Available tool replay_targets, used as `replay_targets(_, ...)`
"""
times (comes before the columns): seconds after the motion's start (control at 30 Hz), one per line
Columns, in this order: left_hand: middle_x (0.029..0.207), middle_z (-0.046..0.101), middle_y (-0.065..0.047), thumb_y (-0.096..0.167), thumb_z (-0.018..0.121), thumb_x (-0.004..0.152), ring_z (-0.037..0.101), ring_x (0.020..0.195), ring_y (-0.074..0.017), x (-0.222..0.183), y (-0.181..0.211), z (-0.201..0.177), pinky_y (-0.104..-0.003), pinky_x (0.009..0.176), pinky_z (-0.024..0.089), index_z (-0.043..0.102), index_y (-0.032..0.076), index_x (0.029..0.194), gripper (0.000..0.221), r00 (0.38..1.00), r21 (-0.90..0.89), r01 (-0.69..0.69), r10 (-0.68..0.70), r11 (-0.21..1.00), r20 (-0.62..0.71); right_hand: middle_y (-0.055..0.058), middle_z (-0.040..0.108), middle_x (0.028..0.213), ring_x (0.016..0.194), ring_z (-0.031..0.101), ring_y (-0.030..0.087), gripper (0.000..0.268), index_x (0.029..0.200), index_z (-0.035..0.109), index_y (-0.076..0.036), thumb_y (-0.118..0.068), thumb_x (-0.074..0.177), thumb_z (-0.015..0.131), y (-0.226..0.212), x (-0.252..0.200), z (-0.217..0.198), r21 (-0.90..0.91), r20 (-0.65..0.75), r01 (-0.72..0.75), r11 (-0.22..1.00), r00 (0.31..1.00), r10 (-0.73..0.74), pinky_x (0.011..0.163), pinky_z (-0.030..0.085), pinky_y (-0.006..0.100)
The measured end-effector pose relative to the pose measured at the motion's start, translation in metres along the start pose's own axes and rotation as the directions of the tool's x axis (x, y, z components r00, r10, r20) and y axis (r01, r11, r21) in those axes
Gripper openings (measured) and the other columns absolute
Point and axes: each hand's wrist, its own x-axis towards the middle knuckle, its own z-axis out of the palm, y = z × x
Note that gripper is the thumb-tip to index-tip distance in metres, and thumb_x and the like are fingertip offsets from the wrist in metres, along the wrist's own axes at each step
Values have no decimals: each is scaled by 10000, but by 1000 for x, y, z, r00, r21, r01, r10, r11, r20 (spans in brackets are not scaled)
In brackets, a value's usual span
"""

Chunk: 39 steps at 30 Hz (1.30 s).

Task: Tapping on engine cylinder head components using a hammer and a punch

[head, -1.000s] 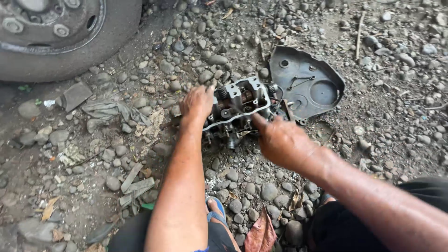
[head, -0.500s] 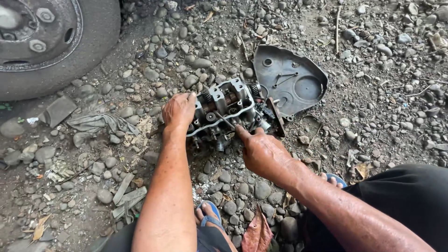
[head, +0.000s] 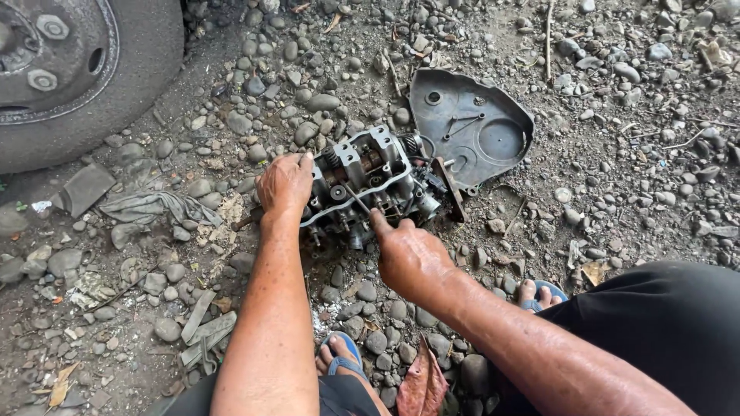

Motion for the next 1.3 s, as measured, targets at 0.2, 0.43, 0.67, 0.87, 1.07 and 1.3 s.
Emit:
replay_targets(0.2,1260,716,-94,520,432,1023,624,1247,-362,-6,3,-2,-494,1105,403,752,267,1237,460,1000,-4,14,-14,1000,-15,282,641,1203,1015,720,407,674,1617,300,-166,-95,979,505,10,4,15,27,2,24,999,1000,-24,865,599,543)
replay_targets(0.43,1207,744,-84,538,434,1001,642,1223,-367,4,5,-1,-514,1105,418,771,257,1158,465,999,16,29,-29,999,-16,286,648,1171,1020,715,421,680,1615,308,-149,-81,966,497,9,1,15,67,-35,40,997,999,-37,887,589,538)
replay_targets(0.67,1259,721,-66,567,404,1015,629,1245,-349,3,3,6,-499,1123,389,757,283,1187,485,999,68,42,-40,997,-28,294,643,1171,1017,713,452,691,1606,309,-117,-74,950,522,0,1,14,106,-33,40,994,999,-37,878,585,586)
replay_targets(0.87,1288,705,-105,527,424,1022,618,1258,-371,-10,11,-2,-521,1119,405,743,224,1227,486,999,29,30,-29,999,-34,297,665,1114,974,727,445,726,1602,312,-141,-66,925,562,-3,-3,5,111,-26,-15,994,1000,18,905,588,568)
replay_targets(1.07,1353,671,-86,298,508,1020,529,1364,-328,-32,21,-11,-549,1172,302,736,247,1248,327,968,86,-171,183,982,-173,217,672,1190,1126,689,424,679,1562,398,-283,-320,911,588,20,46,13,112,-46,-29,993,998,34,954,567,577)
replay_targets(1.3,1375,643,-37,345,631,903,527,1368,-314,-21,-5,-1,-558,1105,435,750,351,1205,325,930,0,-342,339,940,-141,151,761,965,975,745,391,356,1170,751,-241,-261,829,653,-7,67,-50,16,-280,30,999,960,-24,851,609,523)
